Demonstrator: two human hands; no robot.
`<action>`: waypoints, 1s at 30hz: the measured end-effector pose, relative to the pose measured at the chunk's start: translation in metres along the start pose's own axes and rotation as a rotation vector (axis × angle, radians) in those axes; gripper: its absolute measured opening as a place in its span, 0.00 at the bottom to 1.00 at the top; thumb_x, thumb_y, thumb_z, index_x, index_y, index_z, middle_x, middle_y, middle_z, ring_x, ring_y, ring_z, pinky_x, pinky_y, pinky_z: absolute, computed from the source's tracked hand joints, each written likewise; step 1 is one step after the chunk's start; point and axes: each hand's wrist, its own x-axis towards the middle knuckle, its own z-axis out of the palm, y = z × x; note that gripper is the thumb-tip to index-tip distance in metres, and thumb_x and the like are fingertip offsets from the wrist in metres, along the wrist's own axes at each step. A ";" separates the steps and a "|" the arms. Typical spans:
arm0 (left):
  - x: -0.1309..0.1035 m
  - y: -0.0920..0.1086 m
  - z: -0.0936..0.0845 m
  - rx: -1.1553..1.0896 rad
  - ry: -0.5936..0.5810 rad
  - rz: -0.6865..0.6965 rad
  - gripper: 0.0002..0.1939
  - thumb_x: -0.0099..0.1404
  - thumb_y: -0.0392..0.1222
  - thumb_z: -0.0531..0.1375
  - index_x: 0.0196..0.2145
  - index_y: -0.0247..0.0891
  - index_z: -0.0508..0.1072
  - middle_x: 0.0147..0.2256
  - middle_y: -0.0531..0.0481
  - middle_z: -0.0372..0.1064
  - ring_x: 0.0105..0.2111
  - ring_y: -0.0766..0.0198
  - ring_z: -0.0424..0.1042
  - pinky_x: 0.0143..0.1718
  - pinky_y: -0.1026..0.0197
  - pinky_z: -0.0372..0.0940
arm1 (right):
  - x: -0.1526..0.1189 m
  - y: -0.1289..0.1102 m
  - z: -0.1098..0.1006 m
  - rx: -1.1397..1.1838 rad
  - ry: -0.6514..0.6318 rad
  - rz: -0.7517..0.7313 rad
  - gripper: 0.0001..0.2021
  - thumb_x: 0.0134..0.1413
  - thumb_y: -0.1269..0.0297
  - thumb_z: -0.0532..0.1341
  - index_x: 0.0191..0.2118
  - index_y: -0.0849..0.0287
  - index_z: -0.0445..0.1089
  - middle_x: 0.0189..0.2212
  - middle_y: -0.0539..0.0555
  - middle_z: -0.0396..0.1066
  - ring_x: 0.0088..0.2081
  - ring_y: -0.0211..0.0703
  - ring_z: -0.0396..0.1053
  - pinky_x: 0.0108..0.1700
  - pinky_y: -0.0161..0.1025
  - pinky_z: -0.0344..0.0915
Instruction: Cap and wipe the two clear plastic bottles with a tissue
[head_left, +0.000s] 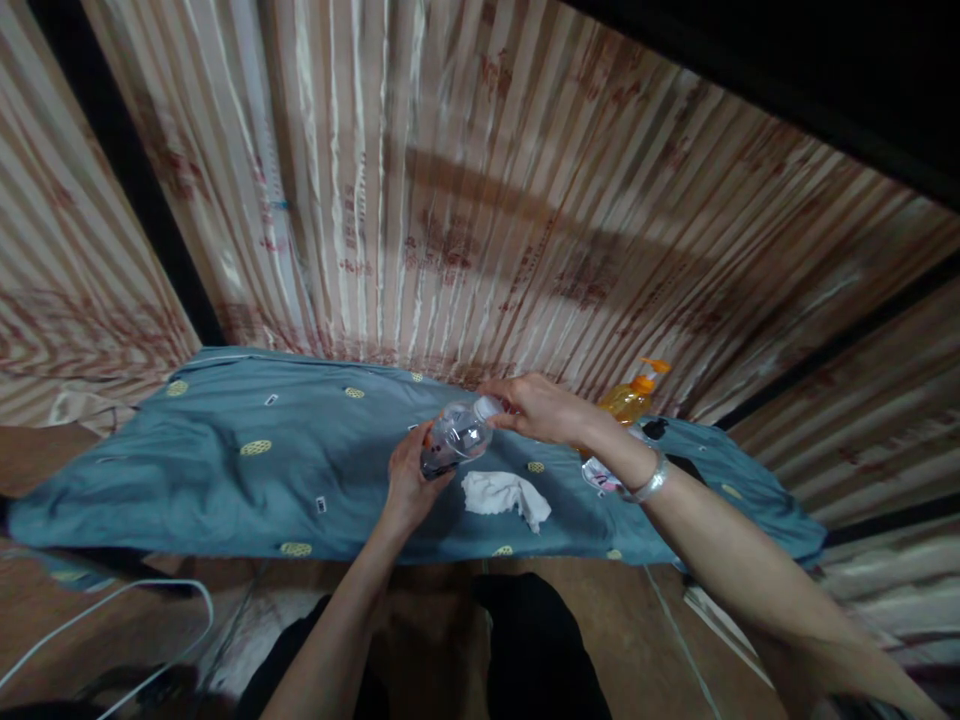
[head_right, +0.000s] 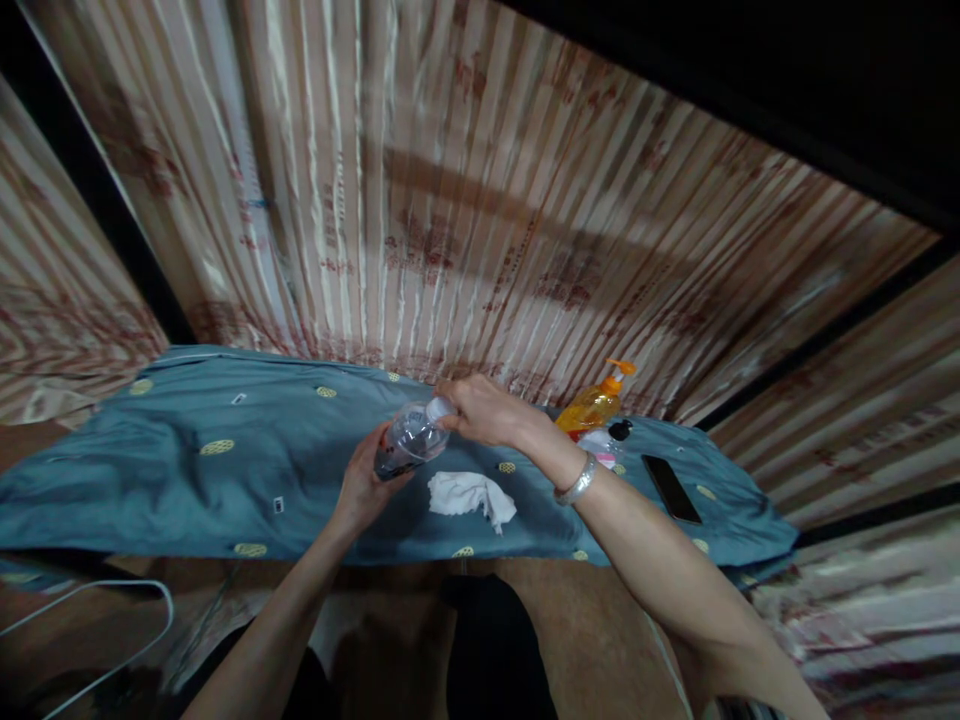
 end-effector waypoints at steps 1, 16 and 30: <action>0.000 0.000 0.001 0.008 0.005 0.002 0.39 0.49 0.35 0.72 0.59 0.40 0.70 0.57 0.37 0.75 0.57 0.41 0.75 0.61 0.37 0.67 | 0.001 -0.001 0.000 -0.052 -0.016 0.033 0.08 0.63 0.62 0.69 0.44 0.61 0.79 0.35 0.59 0.81 0.39 0.51 0.79 0.37 0.39 0.61; -0.002 0.001 0.005 0.036 0.049 -0.010 0.37 0.50 0.34 0.72 0.58 0.41 0.71 0.54 0.39 0.77 0.54 0.41 0.76 0.60 0.36 0.68 | 0.004 -0.003 0.007 -0.070 0.001 0.059 0.14 0.69 0.54 0.64 0.39 0.61 0.78 0.31 0.58 0.79 0.35 0.49 0.76 0.36 0.39 0.59; 0.002 0.012 0.002 -0.206 0.084 -0.242 0.43 0.50 0.44 0.73 0.63 0.42 0.67 0.57 0.41 0.73 0.57 0.48 0.73 0.61 0.46 0.66 | -0.053 0.039 0.168 0.348 0.163 0.470 0.33 0.64 0.55 0.65 0.71 0.61 0.62 0.66 0.71 0.68 0.68 0.63 0.65 0.67 0.58 0.62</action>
